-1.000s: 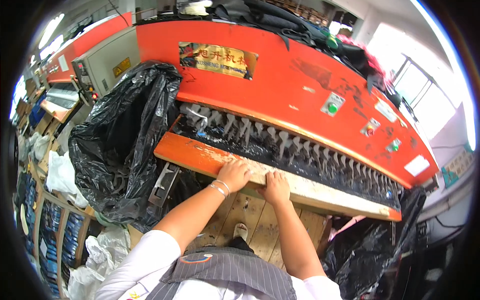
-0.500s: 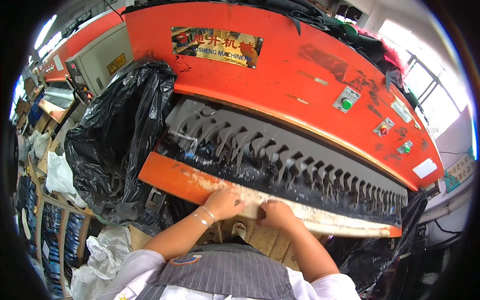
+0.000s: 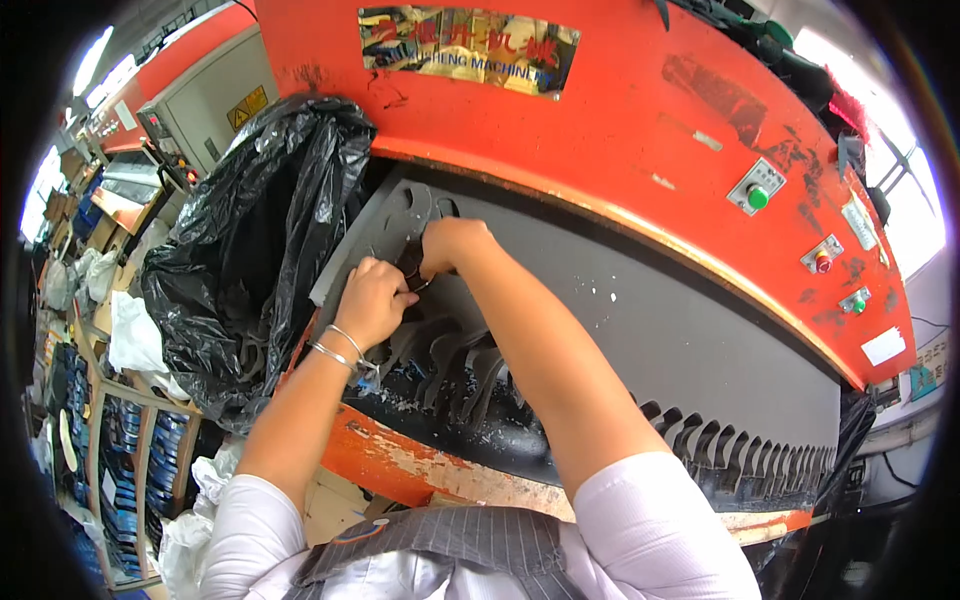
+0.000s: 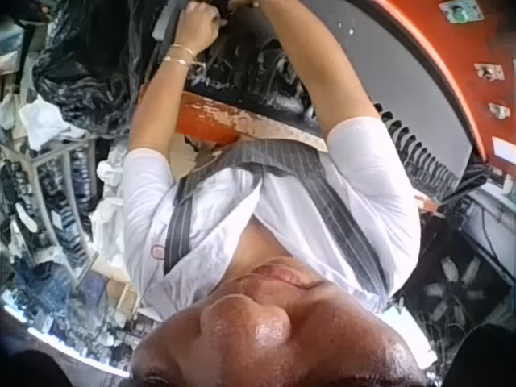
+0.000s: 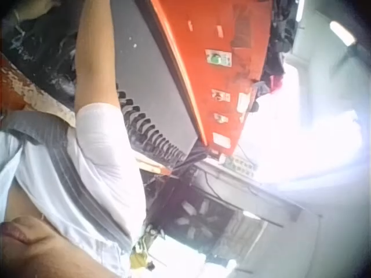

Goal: Operating a hydraulic machine to die-cut shapes from material sheets.

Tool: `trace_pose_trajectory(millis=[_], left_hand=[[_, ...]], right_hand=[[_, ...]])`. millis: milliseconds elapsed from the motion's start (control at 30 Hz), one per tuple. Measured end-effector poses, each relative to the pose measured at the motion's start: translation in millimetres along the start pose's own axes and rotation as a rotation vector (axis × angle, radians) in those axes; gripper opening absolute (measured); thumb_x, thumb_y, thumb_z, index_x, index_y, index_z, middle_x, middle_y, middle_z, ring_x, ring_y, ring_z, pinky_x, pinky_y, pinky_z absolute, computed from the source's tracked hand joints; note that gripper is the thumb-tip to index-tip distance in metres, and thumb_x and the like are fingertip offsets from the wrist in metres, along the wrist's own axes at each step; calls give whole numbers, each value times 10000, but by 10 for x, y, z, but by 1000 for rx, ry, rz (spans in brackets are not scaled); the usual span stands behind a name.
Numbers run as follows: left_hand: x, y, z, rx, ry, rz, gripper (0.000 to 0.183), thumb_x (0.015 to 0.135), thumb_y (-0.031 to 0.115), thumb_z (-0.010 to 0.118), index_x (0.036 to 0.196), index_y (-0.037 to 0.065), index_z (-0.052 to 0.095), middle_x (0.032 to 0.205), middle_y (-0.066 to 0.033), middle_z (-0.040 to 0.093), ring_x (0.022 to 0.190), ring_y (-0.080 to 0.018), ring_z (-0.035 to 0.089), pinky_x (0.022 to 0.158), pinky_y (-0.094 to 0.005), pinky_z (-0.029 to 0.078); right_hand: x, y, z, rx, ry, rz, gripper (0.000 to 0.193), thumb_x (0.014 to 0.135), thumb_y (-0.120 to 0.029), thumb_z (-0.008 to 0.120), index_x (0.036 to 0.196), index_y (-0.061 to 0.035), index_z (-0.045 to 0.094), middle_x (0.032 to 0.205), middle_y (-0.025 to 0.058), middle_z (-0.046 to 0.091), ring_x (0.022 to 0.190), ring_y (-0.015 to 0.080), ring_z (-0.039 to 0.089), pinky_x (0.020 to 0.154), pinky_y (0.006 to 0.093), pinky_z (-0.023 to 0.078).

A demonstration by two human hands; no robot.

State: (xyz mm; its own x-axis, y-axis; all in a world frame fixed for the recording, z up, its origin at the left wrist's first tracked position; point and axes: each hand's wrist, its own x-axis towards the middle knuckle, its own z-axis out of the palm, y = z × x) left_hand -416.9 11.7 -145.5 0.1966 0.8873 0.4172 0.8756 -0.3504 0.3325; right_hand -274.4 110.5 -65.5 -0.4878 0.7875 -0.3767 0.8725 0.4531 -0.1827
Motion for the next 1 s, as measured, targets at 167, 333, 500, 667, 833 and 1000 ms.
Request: trace_pose_trajectory(millis=[167, 333, 500, 667, 833, 1000], left_hand=[[413, -19, 7, -202, 106, 56, 160, 718, 99, 729, 655, 28, 600, 816, -111, 634, 899, -313, 545, 800, -398, 437], [204, 25, 201, -531, -9, -222, 606, 797, 206, 715, 1318, 37, 456, 1267, -183, 559, 1149, -362, 529, 978, -419, 426], [332, -210, 370, -99, -204, 52, 527, 860, 283, 584, 1334, 77, 477, 1205, -178, 589, 1102, -342, 564, 945, -434, 457], [736, -84, 296, 47, -322, -210, 462, 886, 292, 506, 1321, 138, 512, 910, -178, 680, 872, -359, 658, 796, -463, 519], [870, -194, 587, 146, -280, -225, 494, 892, 283, 518, 1377, 223, 447, 947, -166, 672, 854, -356, 656, 756, -478, 520], [764, -60, 588, 130, -199, -132, 504, 905, 248, 497, 1404, 237, 425, 1145, -147, 577, 911, -341, 616, 788, -497, 488]], right_hand=[[446, 183, -17, 32, -259, 92, 403, 728, -328, 718, 1043, -78, 699, 954, 62, 710, 811, 226, 682, 743, 382, 542], [516, 630, 463, 510, 184, -214, 207, 765, -212, 644, 864, -47, 723, 837, 87, 707, 694, 189, 652, 652, 341, 500], [118, 862, 286, 1224, 358, -159, 214, 786, -143, 585, 849, 34, 687, 698, 85, 629, 643, 149, 556, 592, 283, 438], [-214, 776, 512, 1242, 840, -615, 110, 703, -1, 559, 748, 60, 639, 745, 39, 580, 642, 98, 501, 571, 244, 388], [-552, 669, 108, 778, 638, -331, 157, 642, 6, 557, 761, 52, 650, 778, 81, 607, 732, 159, 577, 603, 307, 453], [-130, 793, 903, 414, 671, -203, 193, 653, -140, 622, 778, -11, 693, 835, 152, 650, 788, 319, 630, 746, 377, 513]])
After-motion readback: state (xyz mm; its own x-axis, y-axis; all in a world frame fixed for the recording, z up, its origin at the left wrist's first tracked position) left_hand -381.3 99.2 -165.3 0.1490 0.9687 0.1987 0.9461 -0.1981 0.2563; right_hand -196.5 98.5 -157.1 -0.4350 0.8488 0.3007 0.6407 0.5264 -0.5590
